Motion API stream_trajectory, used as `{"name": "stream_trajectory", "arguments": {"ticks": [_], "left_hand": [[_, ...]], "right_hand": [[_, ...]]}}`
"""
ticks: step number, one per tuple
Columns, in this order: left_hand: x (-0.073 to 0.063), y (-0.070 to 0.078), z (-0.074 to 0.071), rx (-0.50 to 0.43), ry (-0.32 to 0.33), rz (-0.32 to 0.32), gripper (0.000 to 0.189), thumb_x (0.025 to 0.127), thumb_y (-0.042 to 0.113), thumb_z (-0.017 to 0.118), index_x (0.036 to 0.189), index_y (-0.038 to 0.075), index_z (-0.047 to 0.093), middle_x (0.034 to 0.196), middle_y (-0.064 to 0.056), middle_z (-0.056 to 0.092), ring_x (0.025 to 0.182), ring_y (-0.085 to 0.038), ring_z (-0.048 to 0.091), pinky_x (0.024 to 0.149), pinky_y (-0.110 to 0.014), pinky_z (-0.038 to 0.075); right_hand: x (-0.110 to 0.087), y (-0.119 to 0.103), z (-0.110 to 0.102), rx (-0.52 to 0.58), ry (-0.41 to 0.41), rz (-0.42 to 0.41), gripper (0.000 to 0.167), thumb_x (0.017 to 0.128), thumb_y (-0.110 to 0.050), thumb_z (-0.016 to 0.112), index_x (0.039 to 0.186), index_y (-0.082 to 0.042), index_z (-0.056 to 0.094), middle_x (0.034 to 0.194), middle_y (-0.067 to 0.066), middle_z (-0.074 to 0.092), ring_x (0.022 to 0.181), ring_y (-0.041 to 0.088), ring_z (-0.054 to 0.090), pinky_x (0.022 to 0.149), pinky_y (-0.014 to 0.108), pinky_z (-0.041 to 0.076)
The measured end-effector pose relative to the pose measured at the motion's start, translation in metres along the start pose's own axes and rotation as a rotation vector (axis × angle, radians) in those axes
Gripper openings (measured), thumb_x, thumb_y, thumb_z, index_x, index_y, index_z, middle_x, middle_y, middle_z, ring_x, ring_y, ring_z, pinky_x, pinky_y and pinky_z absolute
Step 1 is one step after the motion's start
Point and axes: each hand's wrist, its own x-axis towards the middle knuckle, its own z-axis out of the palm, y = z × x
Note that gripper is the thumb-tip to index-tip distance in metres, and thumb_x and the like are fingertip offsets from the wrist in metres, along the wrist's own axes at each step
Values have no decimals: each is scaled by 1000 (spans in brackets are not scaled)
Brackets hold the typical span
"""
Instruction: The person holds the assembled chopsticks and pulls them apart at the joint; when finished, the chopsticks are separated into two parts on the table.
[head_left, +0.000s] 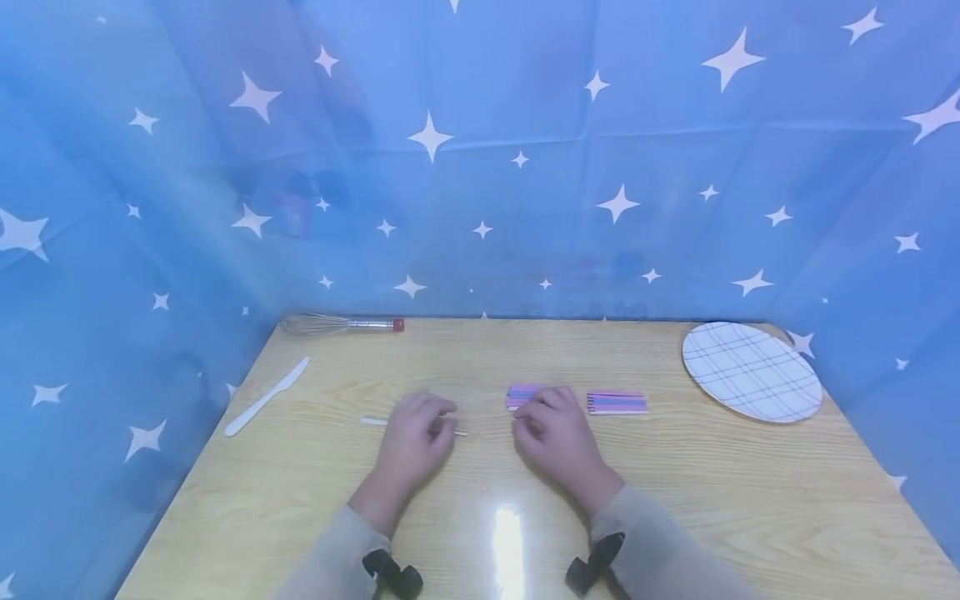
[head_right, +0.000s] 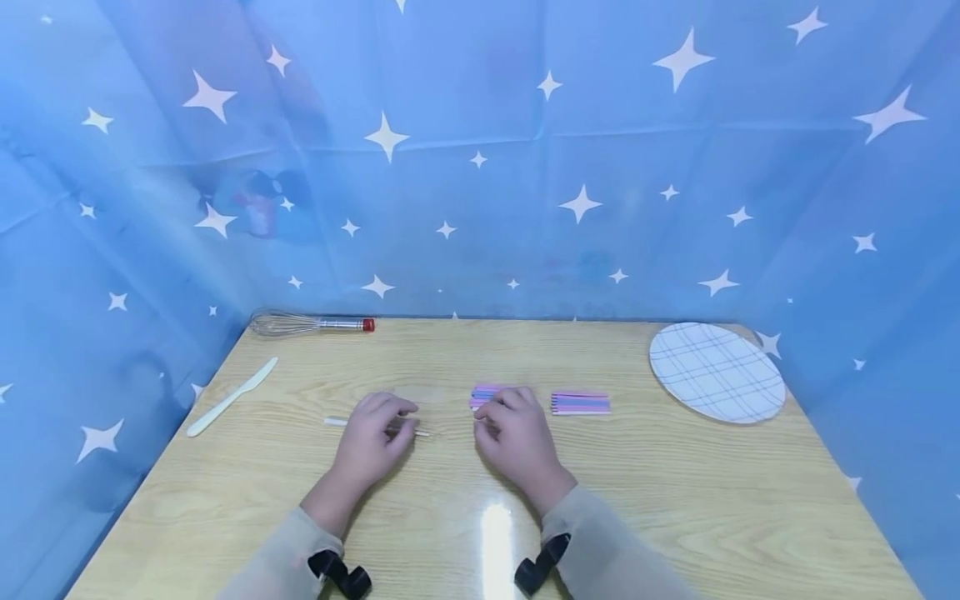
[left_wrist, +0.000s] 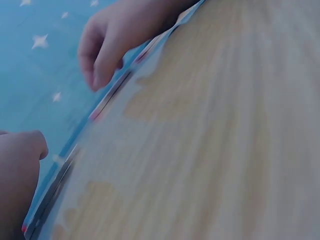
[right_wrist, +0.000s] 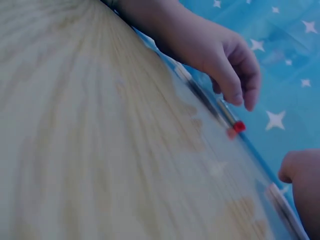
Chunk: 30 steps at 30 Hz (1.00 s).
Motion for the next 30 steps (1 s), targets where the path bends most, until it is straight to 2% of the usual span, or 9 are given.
{"name": "stream_trajectory", "arguments": {"ticks": [8, 11, 14, 18, 21, 26, 30], "left_hand": [[-17, -42, -37, 33, 89, -69, 17, 89, 8, 80, 106, 11, 78, 109, -3, 74, 105, -26, 64, 94, -50, 52], [-21, -52, -47, 45, 97, -131, 20, 86, 7, 80, 106, 10, 78, 109, -5, 73, 103, -27, 62, 92, -49, 50], [-21, -58, -50, 33, 29, -223, 29, 88, 14, 81, 117, 10, 76, 116, -6, 69, 107, -28, 57, 95, -50, 46], [-21, -60, -50, 41, -88, -311, 60, 87, 33, 84, 141, 13, 64, 134, -7, 59, 126, -32, 48, 109, -57, 34], [-21, -60, -49, 59, -131, -307, 69, 85, 40, 86, 145, 15, 61, 139, -6, 56, 133, -33, 43, 115, -60, 27], [-23, -60, -48, 56, -132, -262, 50, 84, 36, 87, 128, 19, 73, 132, -2, 59, 129, -31, 45, 113, -57, 30], [-24, -61, -48, 41, -115, -245, 36, 84, 34, 88, 117, 24, 78, 129, 0, 62, 126, -29, 46, 111, -56, 30]], "right_hand": [[8, -23, 23, -47, -39, -84, 7, 88, -17, 77, 93, -14, 80, 101, 1, 71, 101, 25, 60, 102, 47, 47], [12, -34, 32, -34, -57, -100, 7, 90, -18, 76, 94, -14, 80, 99, -1, 69, 100, 23, 59, 109, 49, 45], [15, -43, 39, -20, -76, -87, 9, 90, -18, 76, 96, -15, 82, 99, -3, 68, 100, 21, 57, 110, 49, 43], [20, -55, 47, -43, -119, -46, 13, 90, -18, 77, 102, -16, 83, 101, -5, 68, 103, 18, 55, 102, 41, 44], [23, -61, 52, -75, -171, -3, 13, 92, -22, 78, 102, -17, 84, 103, -6, 68, 103, 17, 54, 98, 38, 45], [25, -67, 58, -98, -272, 56, 12, 98, -30, 76, 102, -22, 84, 105, -9, 71, 103, 14, 52, 97, 36, 45], [26, -67, 61, -104, -278, 56, 8, 98, -29, 78, 99, -23, 84, 102, -10, 74, 99, 13, 53, 94, 33, 45]]}}
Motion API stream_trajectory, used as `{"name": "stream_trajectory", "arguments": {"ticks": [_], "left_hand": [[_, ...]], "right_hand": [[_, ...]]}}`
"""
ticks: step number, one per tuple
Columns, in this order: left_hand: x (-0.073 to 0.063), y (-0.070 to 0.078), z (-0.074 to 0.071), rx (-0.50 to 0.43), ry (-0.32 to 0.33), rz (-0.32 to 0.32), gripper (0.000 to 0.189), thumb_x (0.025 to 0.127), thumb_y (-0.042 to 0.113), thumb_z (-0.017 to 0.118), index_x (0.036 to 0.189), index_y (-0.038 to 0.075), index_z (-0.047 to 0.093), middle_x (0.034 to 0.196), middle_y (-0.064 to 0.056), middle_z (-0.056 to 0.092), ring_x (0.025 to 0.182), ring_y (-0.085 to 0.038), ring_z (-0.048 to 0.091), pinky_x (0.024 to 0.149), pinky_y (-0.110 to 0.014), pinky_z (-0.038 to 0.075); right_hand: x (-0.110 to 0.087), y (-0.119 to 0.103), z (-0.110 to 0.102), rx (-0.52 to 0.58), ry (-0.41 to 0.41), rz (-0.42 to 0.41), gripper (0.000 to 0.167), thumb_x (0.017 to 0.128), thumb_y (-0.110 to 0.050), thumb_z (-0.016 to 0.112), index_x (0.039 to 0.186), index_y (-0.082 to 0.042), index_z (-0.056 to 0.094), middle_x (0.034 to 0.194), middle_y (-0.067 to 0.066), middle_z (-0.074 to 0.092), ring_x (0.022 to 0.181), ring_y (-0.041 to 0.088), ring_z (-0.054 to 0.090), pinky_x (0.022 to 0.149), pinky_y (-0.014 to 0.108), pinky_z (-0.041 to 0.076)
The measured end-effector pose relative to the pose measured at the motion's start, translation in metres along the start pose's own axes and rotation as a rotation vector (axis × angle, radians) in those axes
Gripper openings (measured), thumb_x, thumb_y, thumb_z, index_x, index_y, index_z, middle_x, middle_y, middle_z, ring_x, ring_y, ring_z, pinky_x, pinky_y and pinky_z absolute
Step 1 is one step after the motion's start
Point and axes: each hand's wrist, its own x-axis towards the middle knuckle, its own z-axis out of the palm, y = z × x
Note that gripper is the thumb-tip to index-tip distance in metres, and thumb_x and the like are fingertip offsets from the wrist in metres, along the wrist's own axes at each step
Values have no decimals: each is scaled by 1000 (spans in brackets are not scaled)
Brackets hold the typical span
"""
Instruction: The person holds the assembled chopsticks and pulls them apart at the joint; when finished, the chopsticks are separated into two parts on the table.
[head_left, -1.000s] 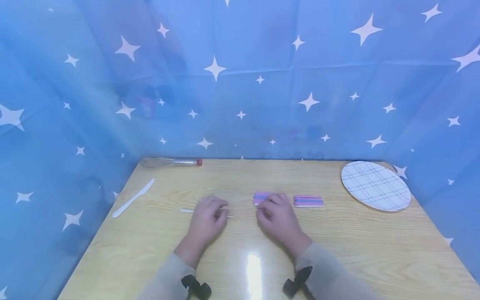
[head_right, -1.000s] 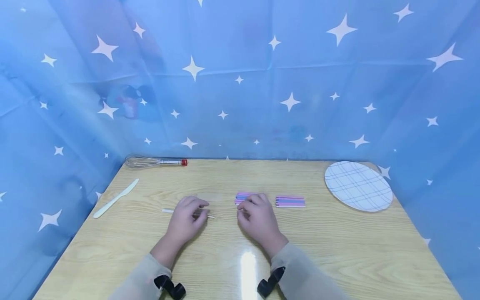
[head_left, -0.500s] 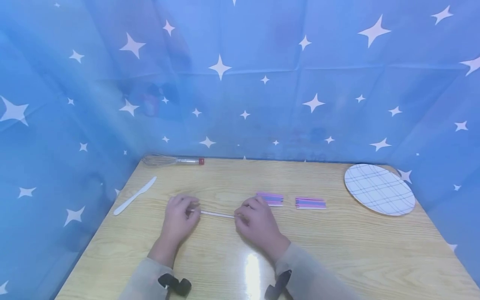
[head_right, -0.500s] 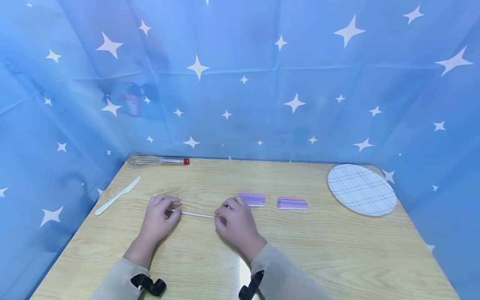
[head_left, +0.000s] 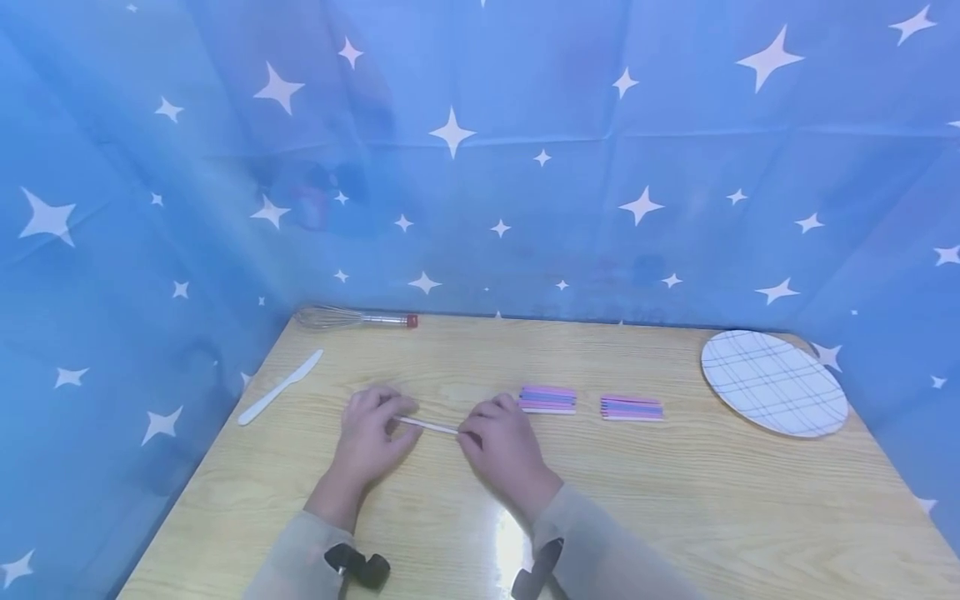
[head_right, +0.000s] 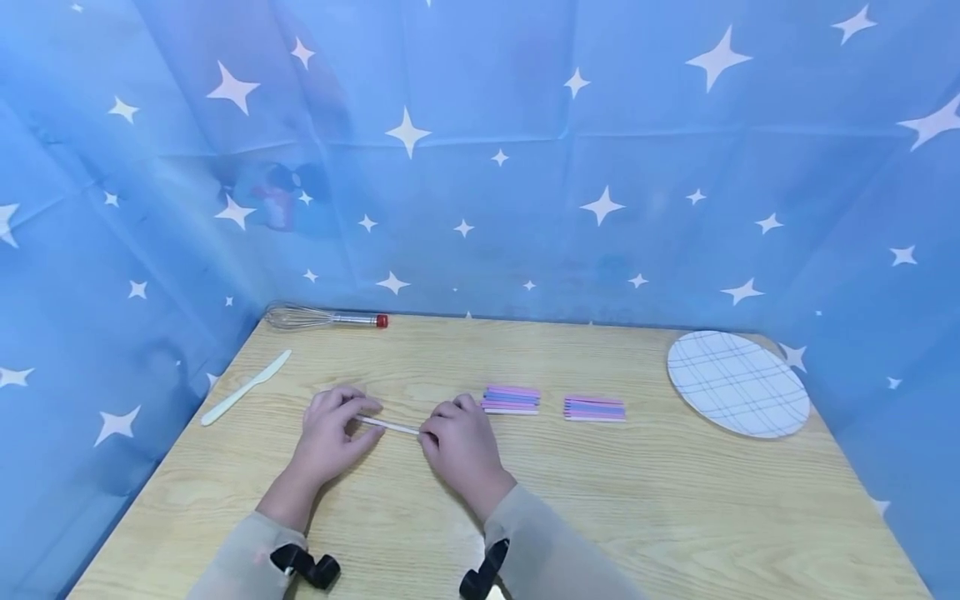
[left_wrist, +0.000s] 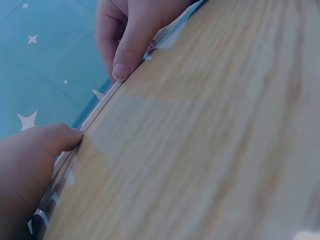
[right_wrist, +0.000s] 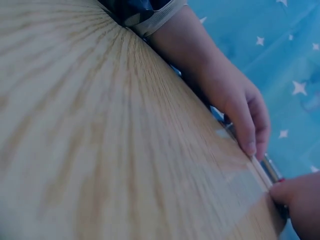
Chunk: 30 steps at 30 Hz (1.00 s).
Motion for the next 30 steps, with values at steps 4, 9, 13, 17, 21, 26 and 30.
{"name": "stream_trajectory", "arguments": {"ticks": [4, 9, 13, 17, 21, 26, 30], "left_hand": [[3, -2, -4, -38, -11, 47, 29, 85, 29, 89, 112, 24, 80, 123, 2, 65, 121, -28, 49, 107, -55, 32], [5, -9, -14, -119, -50, 91, 24, 88, 16, 88, 110, 21, 82, 121, 3, 69, 121, -27, 53, 105, -55, 38], [3, -14, -17, -134, -59, 60, 22, 89, 14, 87, 109, 22, 82, 118, 6, 71, 120, -24, 55, 103, -53, 44], [4, -15, -16, -135, -61, -1, 17, 92, 20, 85, 108, 24, 81, 114, 9, 73, 117, -21, 58, 104, -49, 45], [5, -14, -14, -152, -50, -28, 15, 93, 23, 85, 107, 25, 81, 113, 11, 75, 115, -19, 61, 106, -48, 46], [4, -12, -14, -190, 1, -17, 14, 91, 21, 87, 104, 24, 82, 110, 10, 76, 109, -18, 65, 98, -47, 52], [4, -11, -14, -196, 61, 5, 13, 90, 19, 88, 102, 23, 83, 106, 10, 77, 104, -17, 66, 91, -44, 54]], "right_hand": [[0, 0, -1, -35, 25, -10, 6, 98, -25, 77, 96, -22, 81, 98, -11, 74, 94, 12, 54, 90, 32, 46], [0, -2, -3, -70, -22, 12, 8, 103, -23, 71, 100, -18, 76, 100, -9, 69, 96, 14, 52, 92, 34, 46], [-2, -2, -3, -59, -87, 68, 10, 107, -25, 65, 103, -18, 72, 102, -8, 65, 99, 15, 50, 95, 34, 47], [-3, -1, -1, -40, -104, 121, 14, 111, -25, 56, 105, -18, 68, 104, -8, 61, 102, 15, 49, 97, 34, 47], [-3, 0, -2, -25, -80, 139, 17, 112, -26, 53, 104, -18, 66, 102, -9, 59, 101, 14, 49, 97, 34, 47], [-5, -2, -5, 46, -64, 156, 18, 111, -28, 55, 109, -18, 70, 101, -11, 62, 99, 12, 53, 99, 36, 49], [-7, -2, -8, 73, -17, 105, 21, 109, -29, 59, 115, -17, 74, 107, -8, 69, 102, 13, 59, 99, 37, 53]]}}
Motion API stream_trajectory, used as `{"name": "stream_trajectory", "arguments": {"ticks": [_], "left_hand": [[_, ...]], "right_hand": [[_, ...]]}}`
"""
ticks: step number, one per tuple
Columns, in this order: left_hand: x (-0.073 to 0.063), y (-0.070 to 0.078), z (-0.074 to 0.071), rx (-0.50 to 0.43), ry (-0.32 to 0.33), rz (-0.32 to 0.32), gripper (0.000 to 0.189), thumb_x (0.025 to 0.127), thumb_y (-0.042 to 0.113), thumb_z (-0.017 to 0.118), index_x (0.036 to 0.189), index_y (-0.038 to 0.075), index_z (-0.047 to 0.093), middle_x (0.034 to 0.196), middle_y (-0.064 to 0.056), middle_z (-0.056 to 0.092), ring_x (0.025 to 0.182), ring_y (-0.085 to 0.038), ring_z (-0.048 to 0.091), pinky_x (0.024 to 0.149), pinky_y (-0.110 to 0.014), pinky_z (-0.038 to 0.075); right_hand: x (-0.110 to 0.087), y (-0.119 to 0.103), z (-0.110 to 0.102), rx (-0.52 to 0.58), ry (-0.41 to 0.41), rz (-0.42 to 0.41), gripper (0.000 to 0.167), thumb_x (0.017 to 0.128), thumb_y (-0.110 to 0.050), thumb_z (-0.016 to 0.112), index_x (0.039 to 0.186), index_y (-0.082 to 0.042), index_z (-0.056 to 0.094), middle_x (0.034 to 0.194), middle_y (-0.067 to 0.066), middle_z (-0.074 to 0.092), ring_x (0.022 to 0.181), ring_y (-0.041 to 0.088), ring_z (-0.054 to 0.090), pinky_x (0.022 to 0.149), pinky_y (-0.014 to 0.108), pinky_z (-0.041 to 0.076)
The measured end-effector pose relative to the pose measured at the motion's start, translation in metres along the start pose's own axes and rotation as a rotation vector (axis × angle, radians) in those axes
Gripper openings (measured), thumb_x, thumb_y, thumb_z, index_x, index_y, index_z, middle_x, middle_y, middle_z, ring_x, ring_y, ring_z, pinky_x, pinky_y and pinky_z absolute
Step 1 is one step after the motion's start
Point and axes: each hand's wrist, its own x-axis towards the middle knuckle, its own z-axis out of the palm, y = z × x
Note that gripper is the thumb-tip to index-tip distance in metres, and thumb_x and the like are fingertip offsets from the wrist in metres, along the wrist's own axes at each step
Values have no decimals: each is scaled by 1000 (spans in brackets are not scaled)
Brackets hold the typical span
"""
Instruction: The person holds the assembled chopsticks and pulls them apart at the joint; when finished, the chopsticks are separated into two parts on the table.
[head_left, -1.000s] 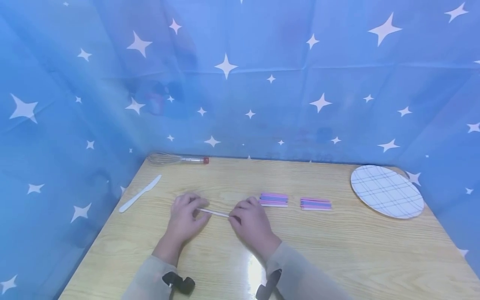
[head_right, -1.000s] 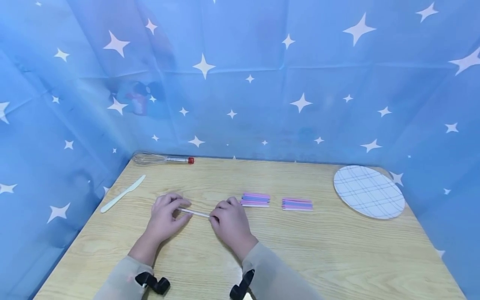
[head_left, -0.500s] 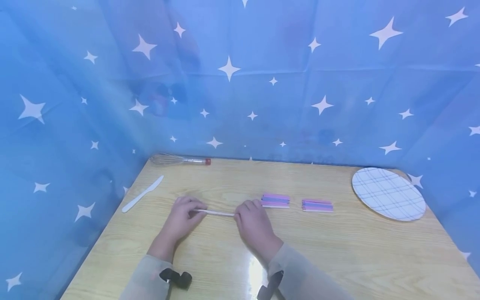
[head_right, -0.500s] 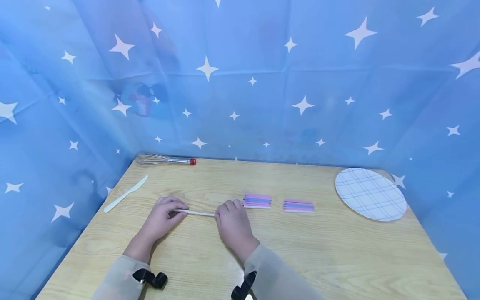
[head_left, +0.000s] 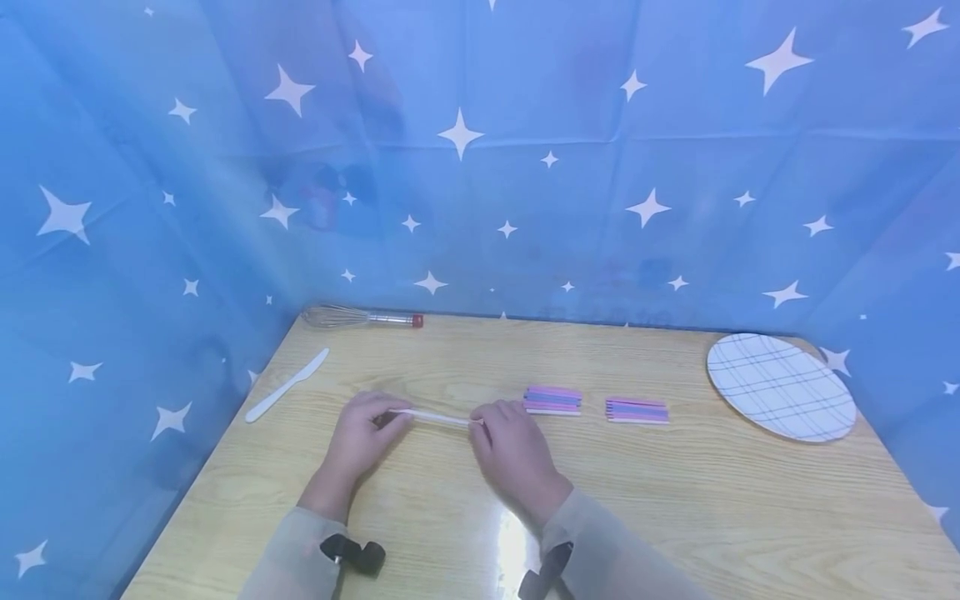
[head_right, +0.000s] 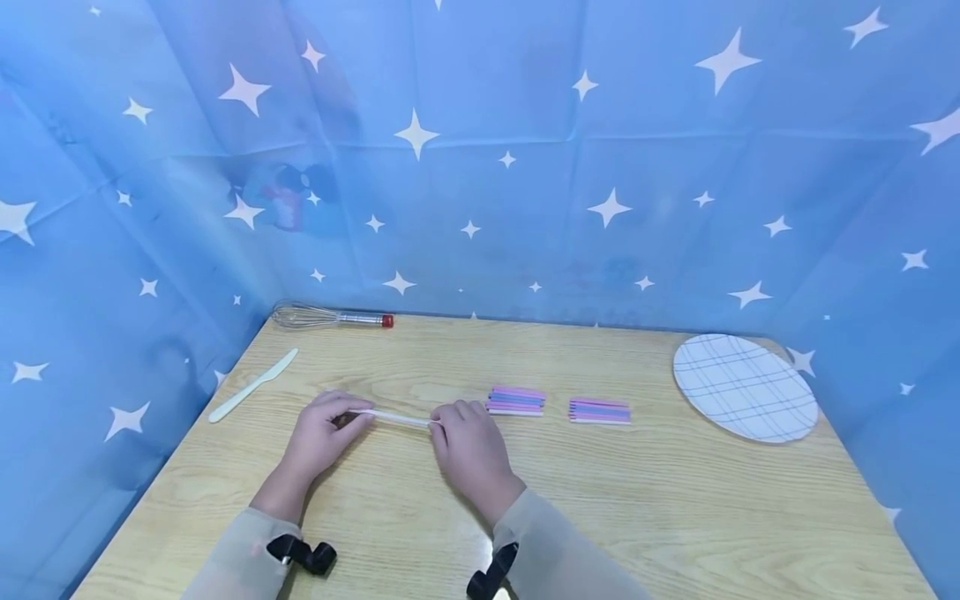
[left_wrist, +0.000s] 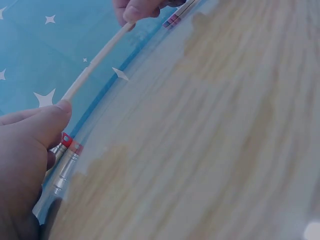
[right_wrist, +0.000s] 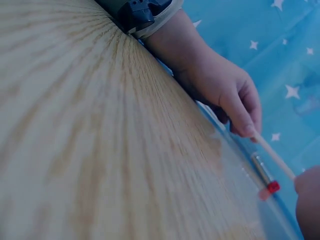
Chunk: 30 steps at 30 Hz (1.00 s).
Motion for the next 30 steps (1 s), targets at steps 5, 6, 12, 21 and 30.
{"name": "stream_trajectory", "arguments": {"ticks": [5, 6, 12, 21, 30], "left_hand": [[1, 0, 0, 4, 21, 17, 14, 89, 17, 89, 101, 22, 84, 105, 10, 78, 102, -16, 67, 89, -43, 55], [1, 0, 0, 5, 21, 16, 14, 89, 17, 89, 101, 22, 84, 105, 10, 77, 102, -16, 67, 89, -42, 55], [0, -1, 2, 25, 7, 44, 14, 90, 20, 88, 103, 22, 84, 106, 10, 77, 100, -14, 68, 87, -41, 56], [0, 0, 3, 53, 16, 119, 13, 90, 18, 88, 102, 21, 84, 105, 9, 78, 102, -17, 68, 94, -45, 54], [0, 8, 13, 87, -10, 60, 11, 92, 26, 86, 103, 23, 84, 103, 10, 77, 100, -14, 66, 90, -42, 55]], "right_hand": [[1, 3, 1, -9, 98, -151, 13, 103, -22, 66, 106, -17, 78, 102, -6, 71, 95, 14, 61, 89, 34, 54], [1, 4, 2, -9, 111, -168, 12, 103, -21, 67, 104, -17, 78, 100, -7, 70, 93, 14, 60, 87, 33, 53], [-1, 10, 5, 10, 184, -206, 9, 100, -21, 70, 98, -18, 78, 94, -10, 67, 89, 10, 57, 82, 30, 52], [-5, 14, 2, 42, 192, -203, 11, 102, -22, 68, 100, -18, 79, 97, -12, 67, 92, 8, 56, 83, 29, 51], [-10, 20, -6, 48, 179, -150, 8, 102, -23, 71, 100, -19, 78, 96, -13, 65, 93, 8, 56, 89, 32, 51]]}}
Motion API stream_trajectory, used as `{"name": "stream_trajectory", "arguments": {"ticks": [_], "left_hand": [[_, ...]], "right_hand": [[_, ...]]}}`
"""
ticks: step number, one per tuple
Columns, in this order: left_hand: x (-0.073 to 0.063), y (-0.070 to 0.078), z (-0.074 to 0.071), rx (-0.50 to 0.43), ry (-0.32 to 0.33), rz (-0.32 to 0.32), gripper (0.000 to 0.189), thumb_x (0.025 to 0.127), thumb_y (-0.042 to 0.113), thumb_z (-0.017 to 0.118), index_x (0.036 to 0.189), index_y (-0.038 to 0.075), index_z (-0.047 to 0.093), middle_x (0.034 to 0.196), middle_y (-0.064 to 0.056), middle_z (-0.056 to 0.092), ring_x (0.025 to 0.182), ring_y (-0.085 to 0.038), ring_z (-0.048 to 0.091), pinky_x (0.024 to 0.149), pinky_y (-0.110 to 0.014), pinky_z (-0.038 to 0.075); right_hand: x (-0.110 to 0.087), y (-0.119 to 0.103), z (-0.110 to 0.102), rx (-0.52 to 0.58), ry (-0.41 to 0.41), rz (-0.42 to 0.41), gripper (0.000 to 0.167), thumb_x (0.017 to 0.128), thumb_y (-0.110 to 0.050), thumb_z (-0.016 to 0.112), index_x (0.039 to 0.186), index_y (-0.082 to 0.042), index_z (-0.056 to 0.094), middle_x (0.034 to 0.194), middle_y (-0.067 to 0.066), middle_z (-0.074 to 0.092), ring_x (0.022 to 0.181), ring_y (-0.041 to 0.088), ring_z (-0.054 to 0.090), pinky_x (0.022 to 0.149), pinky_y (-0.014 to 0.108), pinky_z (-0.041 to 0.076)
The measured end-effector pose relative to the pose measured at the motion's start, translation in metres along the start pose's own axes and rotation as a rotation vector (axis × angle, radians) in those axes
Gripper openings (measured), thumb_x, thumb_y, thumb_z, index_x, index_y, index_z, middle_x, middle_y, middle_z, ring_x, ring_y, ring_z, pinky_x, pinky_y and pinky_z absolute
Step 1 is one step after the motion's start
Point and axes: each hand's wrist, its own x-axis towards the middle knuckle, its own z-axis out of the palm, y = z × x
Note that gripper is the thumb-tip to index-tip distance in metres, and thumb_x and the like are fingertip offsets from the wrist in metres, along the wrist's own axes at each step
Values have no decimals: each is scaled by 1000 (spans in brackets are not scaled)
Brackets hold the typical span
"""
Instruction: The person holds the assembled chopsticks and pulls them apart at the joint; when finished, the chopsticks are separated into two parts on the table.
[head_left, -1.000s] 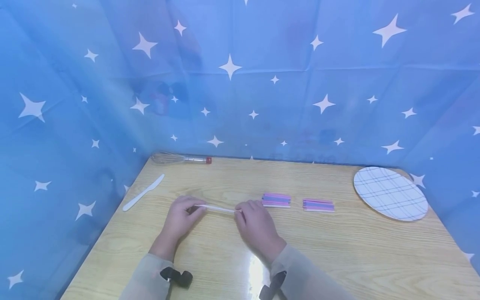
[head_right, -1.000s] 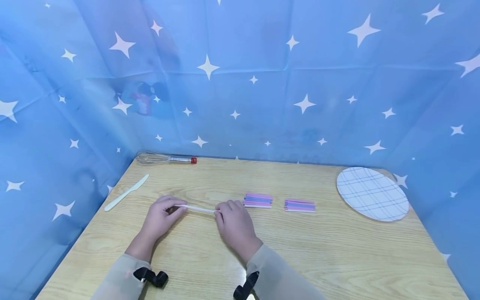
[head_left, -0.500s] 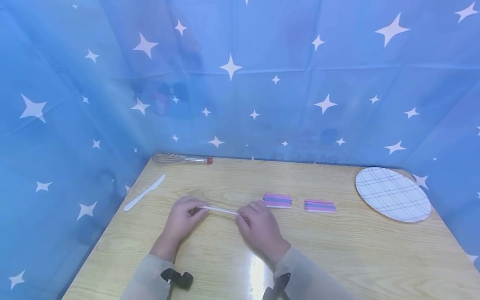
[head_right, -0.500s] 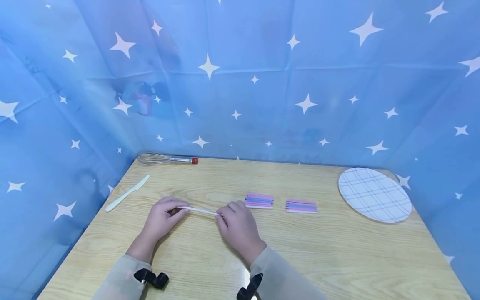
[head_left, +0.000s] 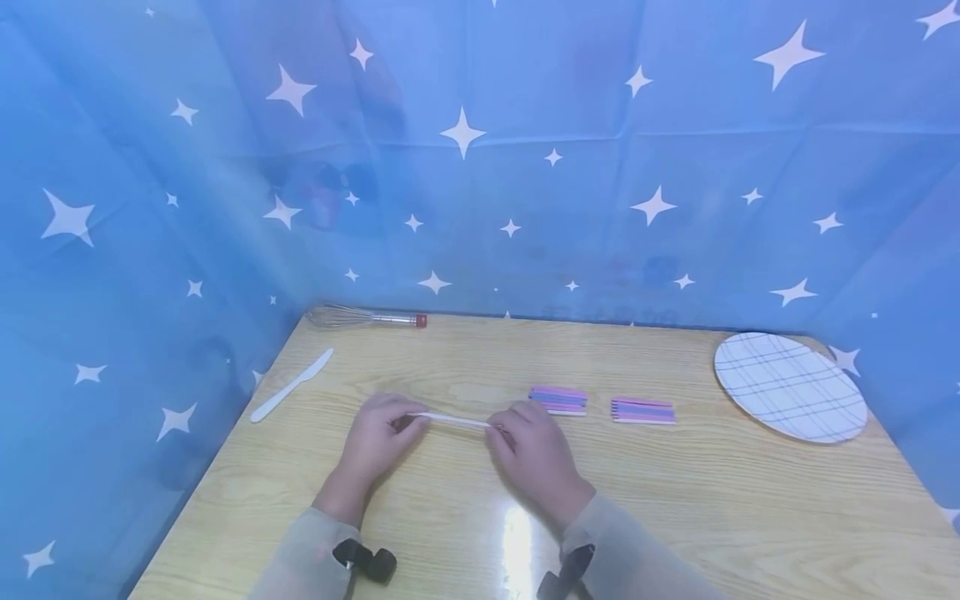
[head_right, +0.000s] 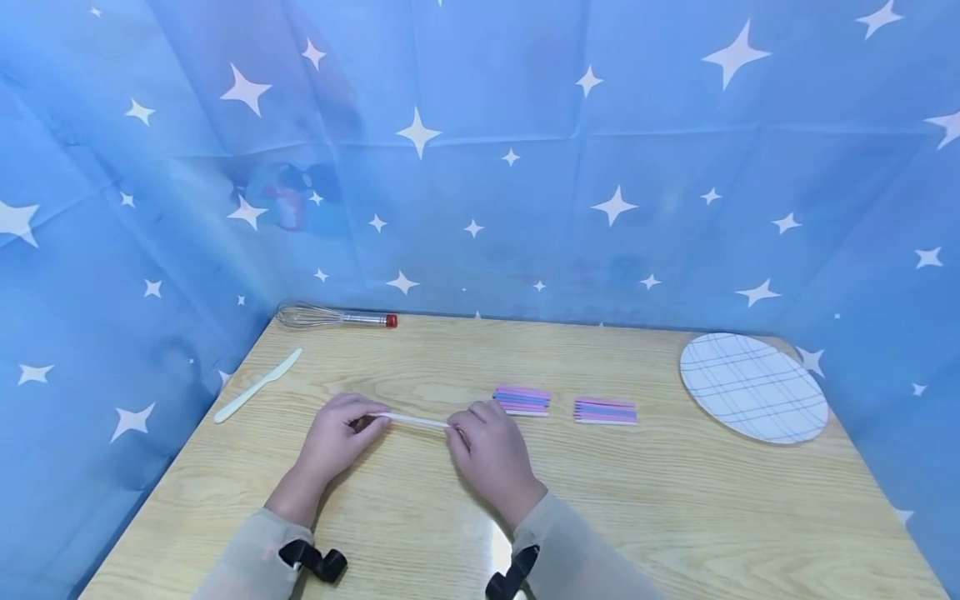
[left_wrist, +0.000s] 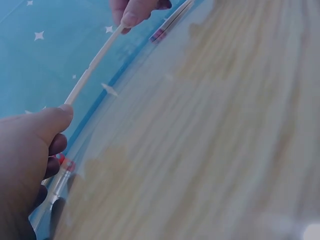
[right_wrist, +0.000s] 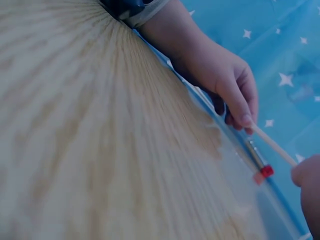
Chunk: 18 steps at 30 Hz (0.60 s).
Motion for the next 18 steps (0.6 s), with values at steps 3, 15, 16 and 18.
{"name": "stream_trajectory", "arguments": {"ticks": [3, 15, 16, 18], "left_hand": [[0, 6, 2, 9, 4, -4, 12, 92, 26, 86, 103, 22, 84, 103, 10, 76, 99, -13, 66, 90, -43, 54], [3, 17, 23, 77, 105, 154, 10, 90, 23, 88, 99, 20, 85, 101, 6, 80, 96, -17, 71, 91, -45, 55], [4, 19, 25, 82, 111, 159, 10, 89, 23, 88, 99, 21, 85, 101, 6, 80, 95, -18, 71, 91, -45, 55], [5, 23, 29, 91, 123, 171, 11, 89, 23, 88, 99, 20, 85, 100, 5, 80, 95, -18, 71, 93, -47, 55]], "right_hand": [[0, 1, -5, -6, -2, 2, 10, 102, -24, 71, 100, -18, 78, 96, -11, 65, 92, 10, 57, 90, 34, 51], [-12, 16, -16, -6, 37, 32, 5, 98, -23, 74, 99, -21, 79, 100, -13, 69, 99, 11, 61, 90, 36, 54], [-13, 17, -18, -7, 39, 39, 5, 98, -23, 75, 100, -21, 79, 102, -13, 70, 101, 12, 61, 91, 38, 54], [-15, 19, -22, -14, 45, 48, 5, 97, -22, 76, 101, -20, 79, 103, -11, 72, 103, 14, 63, 94, 40, 55]]}}
